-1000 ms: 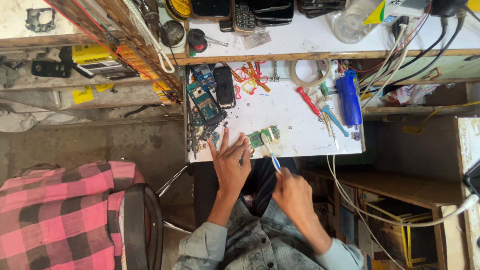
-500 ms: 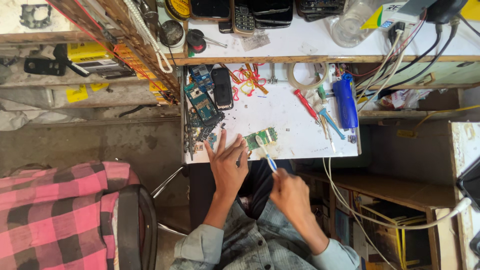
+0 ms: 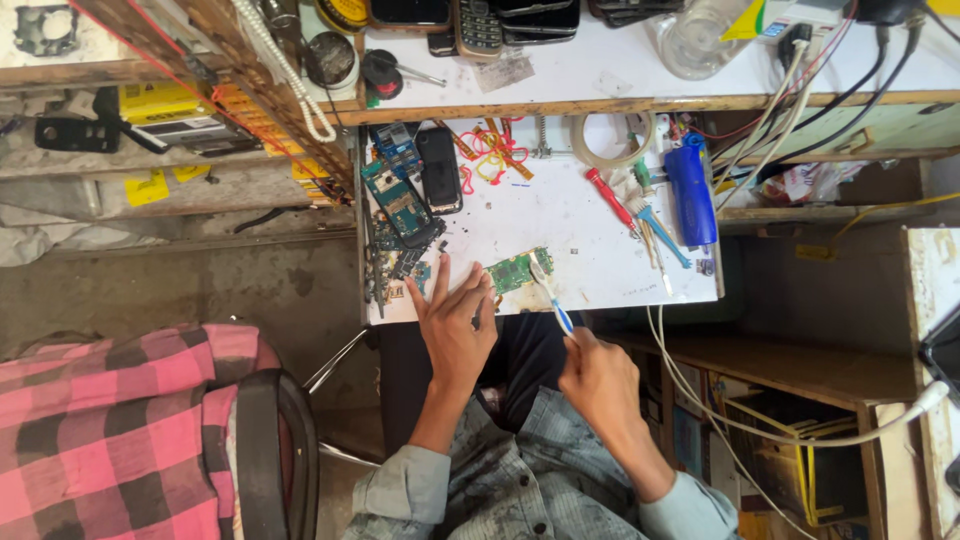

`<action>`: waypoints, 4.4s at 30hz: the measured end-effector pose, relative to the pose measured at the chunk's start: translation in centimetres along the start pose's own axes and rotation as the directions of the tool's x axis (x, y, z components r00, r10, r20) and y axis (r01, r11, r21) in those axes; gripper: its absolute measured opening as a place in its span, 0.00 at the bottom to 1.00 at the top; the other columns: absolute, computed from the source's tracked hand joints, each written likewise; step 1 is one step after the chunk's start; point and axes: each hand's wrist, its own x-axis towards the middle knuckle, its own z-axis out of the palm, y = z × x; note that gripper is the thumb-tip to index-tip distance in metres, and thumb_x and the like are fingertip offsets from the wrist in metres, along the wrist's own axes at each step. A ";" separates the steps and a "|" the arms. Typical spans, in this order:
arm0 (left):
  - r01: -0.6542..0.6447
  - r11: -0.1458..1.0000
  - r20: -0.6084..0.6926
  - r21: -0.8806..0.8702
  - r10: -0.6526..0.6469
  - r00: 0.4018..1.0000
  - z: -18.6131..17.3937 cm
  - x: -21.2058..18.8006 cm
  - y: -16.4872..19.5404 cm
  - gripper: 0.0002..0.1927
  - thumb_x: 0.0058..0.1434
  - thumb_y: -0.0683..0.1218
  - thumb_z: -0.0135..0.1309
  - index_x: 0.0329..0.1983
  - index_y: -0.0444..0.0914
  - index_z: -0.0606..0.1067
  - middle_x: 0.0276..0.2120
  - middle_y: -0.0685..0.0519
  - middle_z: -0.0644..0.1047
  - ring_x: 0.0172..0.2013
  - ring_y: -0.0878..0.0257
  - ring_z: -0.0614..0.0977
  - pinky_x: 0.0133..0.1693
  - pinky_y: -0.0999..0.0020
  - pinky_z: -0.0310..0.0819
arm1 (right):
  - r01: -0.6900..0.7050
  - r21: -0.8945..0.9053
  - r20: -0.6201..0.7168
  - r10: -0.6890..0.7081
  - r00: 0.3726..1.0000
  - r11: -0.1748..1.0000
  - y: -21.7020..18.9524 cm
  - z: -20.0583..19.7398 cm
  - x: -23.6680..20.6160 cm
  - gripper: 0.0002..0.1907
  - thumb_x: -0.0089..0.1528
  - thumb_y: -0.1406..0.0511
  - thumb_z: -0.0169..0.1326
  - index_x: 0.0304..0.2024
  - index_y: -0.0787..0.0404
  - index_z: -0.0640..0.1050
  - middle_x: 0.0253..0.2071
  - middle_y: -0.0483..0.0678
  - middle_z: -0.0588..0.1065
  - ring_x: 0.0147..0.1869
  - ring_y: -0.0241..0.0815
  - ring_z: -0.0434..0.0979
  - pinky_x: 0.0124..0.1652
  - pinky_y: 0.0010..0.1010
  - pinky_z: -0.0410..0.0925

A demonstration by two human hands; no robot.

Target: The person holds a green circuit board on a small work table and scrubs its surface with a toothbrush, repositioning the board and brushing different areas throughout the clip. Other phone boards, tools, and a bottle sit on the cluttered bench around them.

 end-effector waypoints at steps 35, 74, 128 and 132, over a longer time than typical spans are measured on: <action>0.019 1.000 -0.037 0.008 -0.019 0.999 0.4 0.4 0.3 0.08 0.62 0.45 0.61 0.42 0.40 0.85 0.49 0.54 0.84 0.68 0.50 0.70 0.71 0.34 0.34 | 0.062 0.184 0.023 -0.067 0.997 0.981 0.9 1.7 0.4 0.11 0.64 0.63 0.54 0.30 0.63 0.75 0.19 0.60 0.72 0.28 0.66 0.75 0.27 0.51 0.64; 0.013 0.999 0.023 0.046 -0.014 1.000 0.3 0.2 0.3 0.10 0.61 0.42 0.59 0.45 0.43 0.84 0.53 0.53 0.82 0.69 0.47 0.69 0.71 0.33 0.32 | 0.031 0.100 -0.069 -0.024 0.997 0.994 0.3 -0.6 3.4 0.09 0.63 0.64 0.53 0.31 0.63 0.78 0.21 0.60 0.74 0.30 0.66 0.77 0.30 0.54 0.66; -0.005 0.998 -0.024 0.056 0.006 1.000 0.6 0.1 0.6 0.11 0.59 0.41 0.61 0.45 0.41 0.84 0.50 0.54 0.83 0.68 0.47 0.70 0.70 0.29 0.32 | 0.052 0.080 0.109 -0.060 0.992 0.995 4.1 -2.9 1.8 0.12 0.65 0.63 0.54 0.30 0.64 0.78 0.18 0.59 0.73 0.23 0.61 0.75 0.25 0.49 0.64; 0.005 0.994 0.013 0.106 -0.006 1.000 0.3 0.7 1.0 0.12 0.59 0.40 0.60 0.46 0.40 0.84 0.49 0.55 0.84 0.67 0.47 0.72 0.71 0.30 0.31 | -0.114 0.553 0.190 0.009 0.982 0.825 7.3 -2.7 1.8 0.12 0.67 0.64 0.52 0.36 0.66 0.81 0.17 0.43 0.67 0.18 0.30 0.61 0.21 0.32 0.55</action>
